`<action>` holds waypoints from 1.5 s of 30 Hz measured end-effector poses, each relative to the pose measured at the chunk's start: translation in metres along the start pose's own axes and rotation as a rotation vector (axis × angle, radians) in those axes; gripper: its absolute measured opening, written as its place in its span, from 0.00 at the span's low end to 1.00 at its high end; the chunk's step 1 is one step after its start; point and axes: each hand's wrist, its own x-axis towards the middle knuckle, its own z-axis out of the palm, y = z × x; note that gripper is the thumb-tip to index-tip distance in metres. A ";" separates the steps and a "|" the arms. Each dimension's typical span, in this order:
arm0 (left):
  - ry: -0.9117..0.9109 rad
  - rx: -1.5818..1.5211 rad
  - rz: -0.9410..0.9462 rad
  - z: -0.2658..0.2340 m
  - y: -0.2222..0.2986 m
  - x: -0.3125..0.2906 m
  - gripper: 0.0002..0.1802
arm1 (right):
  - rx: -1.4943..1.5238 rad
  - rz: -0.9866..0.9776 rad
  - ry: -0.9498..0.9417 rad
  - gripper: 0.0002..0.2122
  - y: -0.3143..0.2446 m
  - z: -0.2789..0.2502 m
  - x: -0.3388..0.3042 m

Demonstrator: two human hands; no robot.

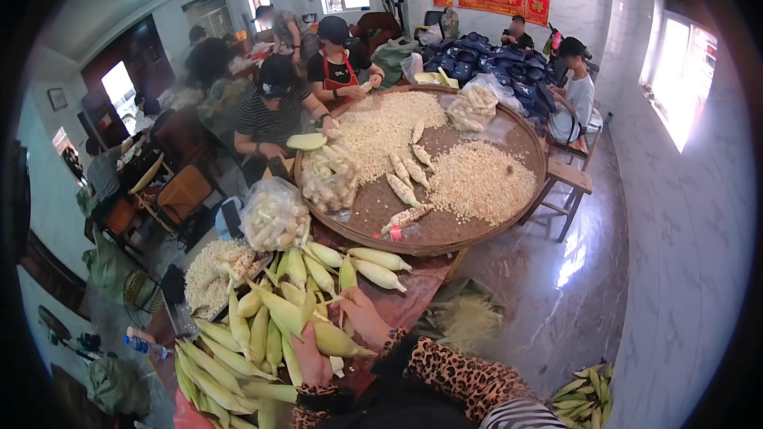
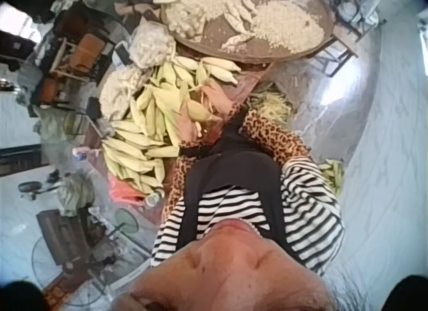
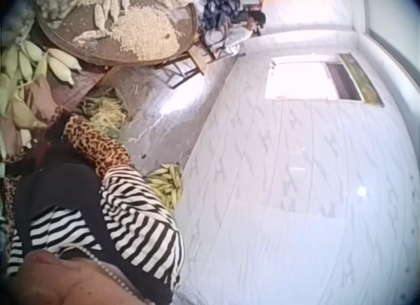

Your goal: Peeling or shucking corn ears by hand in a communal setting.

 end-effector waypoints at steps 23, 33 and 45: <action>-0.118 -0.020 -0.051 -0.005 -0.010 0.010 0.28 | -0.341 -0.091 -0.301 0.12 0.007 -0.023 0.016; -0.095 0.000 -0.089 0.001 -0.001 0.003 0.31 | -0.640 -0.326 -0.289 0.13 -0.004 -0.005 0.002; -0.025 0.018 -0.094 -0.009 -0.017 0.000 0.35 | -0.902 -0.267 -0.310 0.10 -0.003 0.005 -0.012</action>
